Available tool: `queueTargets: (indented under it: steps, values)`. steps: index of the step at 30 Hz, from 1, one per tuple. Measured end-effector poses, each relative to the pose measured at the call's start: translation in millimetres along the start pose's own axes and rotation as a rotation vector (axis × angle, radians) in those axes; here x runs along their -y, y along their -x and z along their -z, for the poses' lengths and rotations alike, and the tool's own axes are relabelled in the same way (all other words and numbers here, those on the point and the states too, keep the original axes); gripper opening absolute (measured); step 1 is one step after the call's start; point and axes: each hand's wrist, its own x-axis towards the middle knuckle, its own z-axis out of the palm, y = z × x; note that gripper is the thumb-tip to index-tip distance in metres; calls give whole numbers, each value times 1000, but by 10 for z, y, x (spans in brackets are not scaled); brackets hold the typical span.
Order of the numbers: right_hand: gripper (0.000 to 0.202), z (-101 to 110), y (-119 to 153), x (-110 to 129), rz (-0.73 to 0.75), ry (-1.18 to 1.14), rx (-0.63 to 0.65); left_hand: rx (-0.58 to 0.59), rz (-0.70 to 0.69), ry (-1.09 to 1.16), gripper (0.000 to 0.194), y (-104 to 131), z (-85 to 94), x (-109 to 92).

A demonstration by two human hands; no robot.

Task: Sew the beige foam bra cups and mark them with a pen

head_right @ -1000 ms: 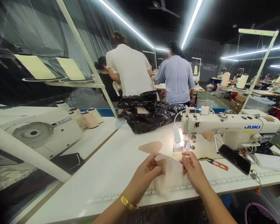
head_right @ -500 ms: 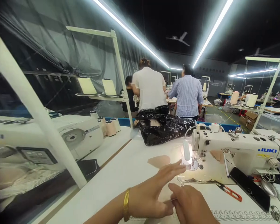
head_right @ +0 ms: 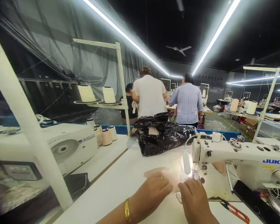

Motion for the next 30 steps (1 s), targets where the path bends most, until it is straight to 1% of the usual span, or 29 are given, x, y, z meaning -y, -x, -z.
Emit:
queueTargets:
  steps: [1,2,4,7,10,12,14,16,18,20,23,27,30]
  values:
    - [23,-50,37,-56,28,4,53,66,-18,4,19,14,-62,-13]
    - [26,-86,73,-113,53,-3,100,125,-30,21,18,17,-116,-29]
    - [33,-111,130,-224,66,-34,160,200,-57,63,22,-27,-196,-55]
    - [35,-63,164,-374,4,-92,233,217,-78,59,20,-188,-293,-52]
    - [30,33,165,-492,-40,-168,314,226,-22,43,27,-313,-429,-21]
    - [28,111,165,-540,-49,-213,358,222,37,61,26,-314,-512,-21]
    - [33,194,160,-562,-47,-240,409,202,76,109,23,-268,-549,-40]
    - [36,275,145,-564,-42,-238,469,165,90,197,24,-220,-539,-60]
    - [34,340,120,-557,-60,-233,523,137,87,294,25,-198,-509,-65]
    - [31,385,91,-544,-93,-249,543,140,74,336,25,-199,-494,-57]
    - [28,412,63,-520,-114,-275,531,141,50,271,26,-209,-515,-53]
    - [28,396,75,-496,-66,-259,559,71,42,145,21,-199,-582,-74]
    - [28,370,93,-485,-45,-242,587,27,44,130,18,-188,-622,-79]
